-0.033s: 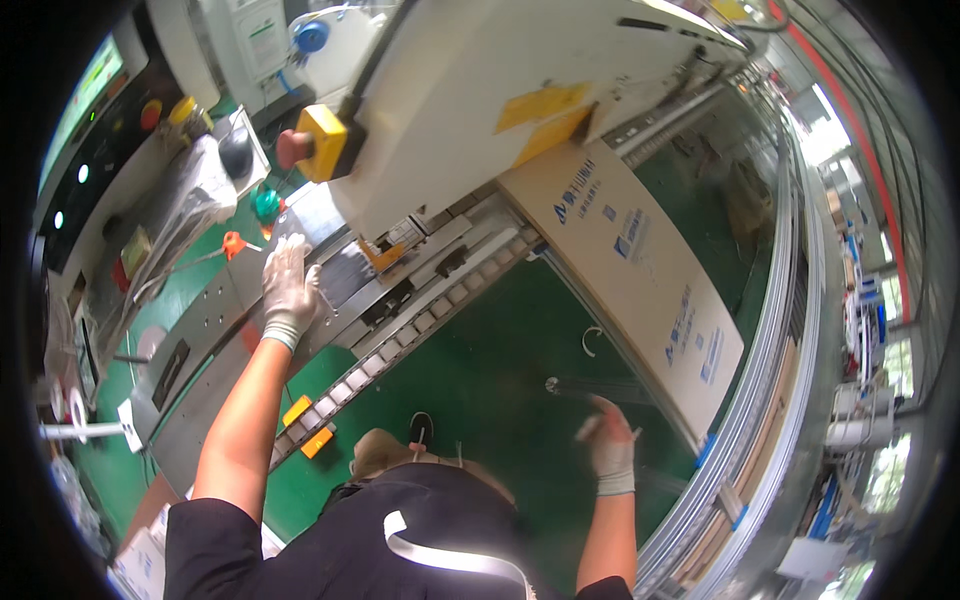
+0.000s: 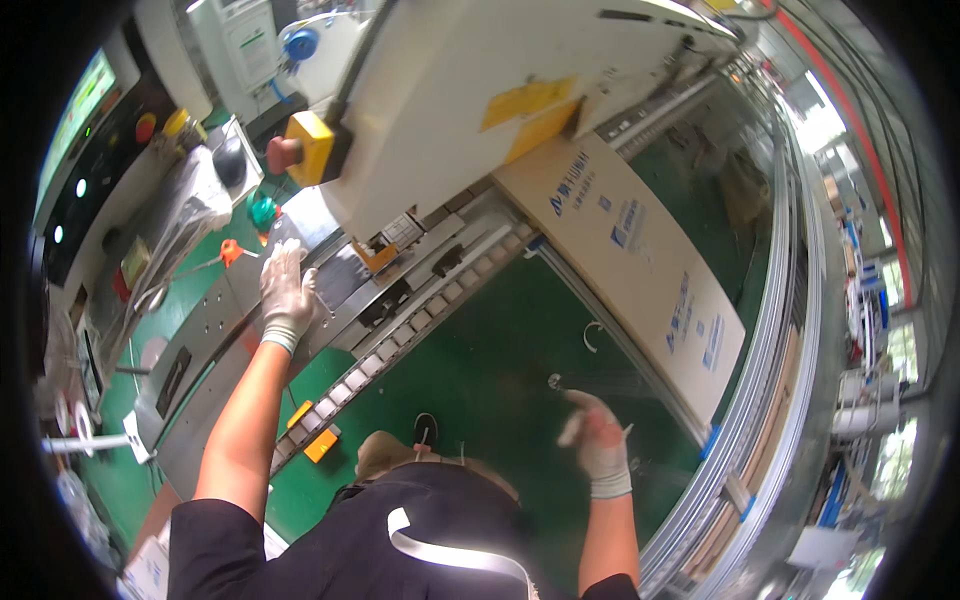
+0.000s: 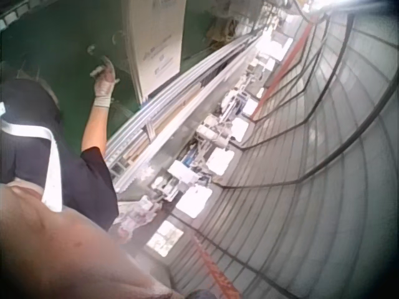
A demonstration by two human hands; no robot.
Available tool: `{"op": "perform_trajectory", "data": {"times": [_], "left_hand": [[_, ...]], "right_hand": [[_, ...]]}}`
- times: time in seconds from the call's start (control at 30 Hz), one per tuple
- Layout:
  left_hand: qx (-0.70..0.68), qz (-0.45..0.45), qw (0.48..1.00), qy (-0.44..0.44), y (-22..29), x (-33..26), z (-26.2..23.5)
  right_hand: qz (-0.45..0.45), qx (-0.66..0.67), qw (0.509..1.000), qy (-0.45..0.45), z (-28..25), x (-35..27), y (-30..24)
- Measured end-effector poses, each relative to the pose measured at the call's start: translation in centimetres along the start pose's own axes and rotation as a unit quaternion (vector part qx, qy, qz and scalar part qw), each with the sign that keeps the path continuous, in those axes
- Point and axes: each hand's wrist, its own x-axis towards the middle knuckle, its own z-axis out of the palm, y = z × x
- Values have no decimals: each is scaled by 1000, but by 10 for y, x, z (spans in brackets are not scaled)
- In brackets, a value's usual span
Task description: The person feeds wooden boards into an edge-banding machine, adjusts internal components using a small tool, and interacts with a touch-screen control panel.
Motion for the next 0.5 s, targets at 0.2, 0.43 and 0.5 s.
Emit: {"op": "perform_trajectory", "data": {"times": [0.2, 0.43, 0.5], "left_hand": [[14, 0, 1000, -4, -7, -3, 13], [13, 5, 1000, -16, -14, -4, 17], [6, 6, 1000, -21, -14, -2, 16]], "right_hand": [[-122, -62, 801, -583, 174, -68, -149], [-416, -171, 842, -298, 208, -80, -150], [-386, -178, 883, -200, 189, -68, -137]]}}
